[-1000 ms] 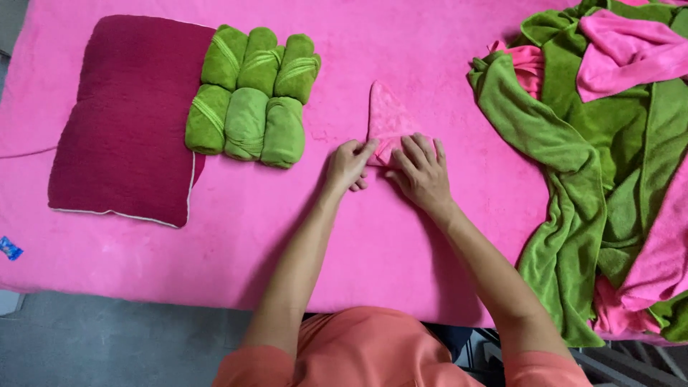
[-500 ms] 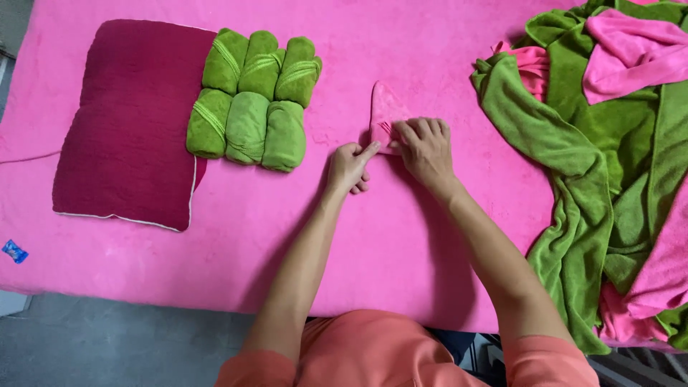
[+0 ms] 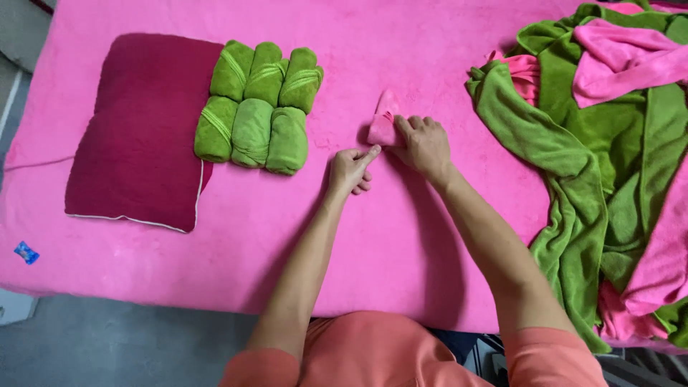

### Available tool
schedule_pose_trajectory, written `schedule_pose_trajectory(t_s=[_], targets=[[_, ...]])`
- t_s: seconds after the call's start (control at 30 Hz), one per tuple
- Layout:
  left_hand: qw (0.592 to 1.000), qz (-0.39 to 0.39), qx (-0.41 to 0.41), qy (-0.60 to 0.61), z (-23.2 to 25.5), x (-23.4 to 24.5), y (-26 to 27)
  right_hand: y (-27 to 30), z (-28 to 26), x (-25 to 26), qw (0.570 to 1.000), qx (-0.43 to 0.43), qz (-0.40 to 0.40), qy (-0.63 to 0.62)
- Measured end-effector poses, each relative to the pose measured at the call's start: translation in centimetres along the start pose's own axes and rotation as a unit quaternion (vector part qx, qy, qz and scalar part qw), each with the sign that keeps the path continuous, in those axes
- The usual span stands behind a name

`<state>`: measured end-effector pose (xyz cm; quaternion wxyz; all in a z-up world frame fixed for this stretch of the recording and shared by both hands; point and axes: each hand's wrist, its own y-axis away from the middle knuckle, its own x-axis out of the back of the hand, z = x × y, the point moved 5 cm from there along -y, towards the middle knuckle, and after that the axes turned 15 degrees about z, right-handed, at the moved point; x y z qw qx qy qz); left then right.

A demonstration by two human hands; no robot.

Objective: Folding and rolling a small pink towel into a decorative shape on a massage table.

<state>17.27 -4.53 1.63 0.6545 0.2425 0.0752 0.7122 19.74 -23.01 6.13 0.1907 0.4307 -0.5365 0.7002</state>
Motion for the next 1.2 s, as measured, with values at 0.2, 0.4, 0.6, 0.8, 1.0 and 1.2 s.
schedule_pose_trajectory(t_s=[0.2, 0.4, 0.6, 0.8, 1.0, 1.2], targets=[[0.996, 0.029, -0.047, 0.077, -4.7, -3.5, 2.6, 6.6, -6.4, 3.6, 0.986, -0.151, -0.022, -0.072], [0.923, 0.073, 0.025, 0.378, -6.4, -1.7, 11.0, 12.0, -9.9, 10.7, 0.922, -0.234, 0.072, -0.301], [0.891, -0.181, 0.124, 0.397, -15.3, -0.9, 10.3, 16.4, -7.4, 13.0, 0.719, -0.508, -0.005, -0.475], [0.916, -0.304, 0.051, 0.258, -9.1, 1.3, 11.4, 18.4, -10.7, 10.0, 0.557, -0.534, -0.035, -0.635], [0.967, -0.237, -0.048, -0.083, -5.3, 2.4, 10.0, 21.3, -11.8, 4.4, 0.528, -0.602, 0.063, -0.596], [0.918, -0.028, -0.264, -0.295, -3.7, 2.1, 14.9, 21.7, -11.5, 4.0, 0.480, -0.630, 0.035, -0.610]])
